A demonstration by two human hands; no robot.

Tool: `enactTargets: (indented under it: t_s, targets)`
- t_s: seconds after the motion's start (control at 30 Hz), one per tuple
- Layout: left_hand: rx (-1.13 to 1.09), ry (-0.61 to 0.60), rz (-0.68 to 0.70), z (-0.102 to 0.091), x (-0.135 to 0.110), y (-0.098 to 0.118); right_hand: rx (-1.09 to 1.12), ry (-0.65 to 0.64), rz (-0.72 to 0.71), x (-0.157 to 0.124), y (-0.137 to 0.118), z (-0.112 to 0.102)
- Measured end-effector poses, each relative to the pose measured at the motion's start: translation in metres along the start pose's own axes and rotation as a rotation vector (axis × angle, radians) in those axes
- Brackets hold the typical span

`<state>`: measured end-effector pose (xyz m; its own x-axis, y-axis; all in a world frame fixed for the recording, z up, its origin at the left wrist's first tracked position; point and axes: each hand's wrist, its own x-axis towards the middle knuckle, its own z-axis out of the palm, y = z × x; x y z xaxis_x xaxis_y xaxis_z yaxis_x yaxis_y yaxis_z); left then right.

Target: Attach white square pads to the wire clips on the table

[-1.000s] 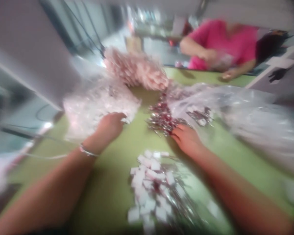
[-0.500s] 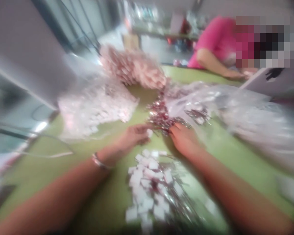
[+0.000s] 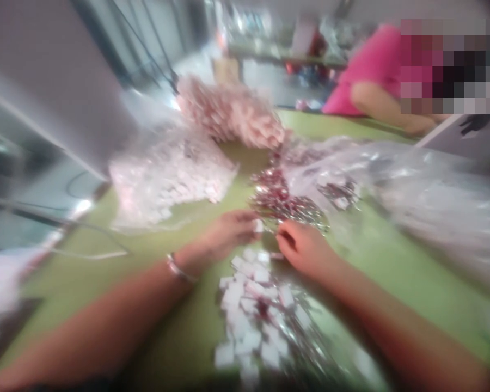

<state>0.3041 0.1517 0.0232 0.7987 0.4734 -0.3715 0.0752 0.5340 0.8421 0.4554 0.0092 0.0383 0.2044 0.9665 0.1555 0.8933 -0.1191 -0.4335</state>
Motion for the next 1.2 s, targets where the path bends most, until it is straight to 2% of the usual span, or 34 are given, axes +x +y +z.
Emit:
enactTargets:
  t_s: [0.13,0.3,0.43,0.6,0.7,0.8,0.87,1.07,1.2]
  targets:
    - [-0.063,-0.02,0.02,0.005,-0.003,0.001,0.159,-0.02,-0.01,-0.001,-0.006,0.001]
    - [-0.138,-0.102,0.068,0.006,-0.003,-0.006,0.359,-0.121,0.095,0.0,-0.006,0.005]
    - [-0.123,-0.13,0.045,0.005,-0.002,-0.008,0.417,-0.125,0.165,0.002,-0.007,0.005]
    - [-0.054,-0.051,0.056,0.005,-0.001,-0.004,0.434,-0.131,0.309,0.006,-0.014,-0.004]
    - [0.164,0.009,0.103,0.003,-0.002,-0.004,0.45,-0.176,0.408,0.007,-0.018,-0.006]
    - [0.391,0.006,0.173,0.001,-0.002,-0.01,0.446,-0.184,0.379,0.006,-0.019,-0.003]
    - [0.464,-0.001,0.195,0.001,-0.002,-0.014,0.447,-0.173,0.332,0.004,-0.019,0.001]
    - [0.436,0.057,0.221,0.002,-0.004,-0.018,0.408,-0.128,0.263,0.004,-0.014,0.004]
    - [0.383,0.044,0.221,0.002,-0.003,-0.018,0.368,-0.109,0.175,0.002,-0.011,0.006]
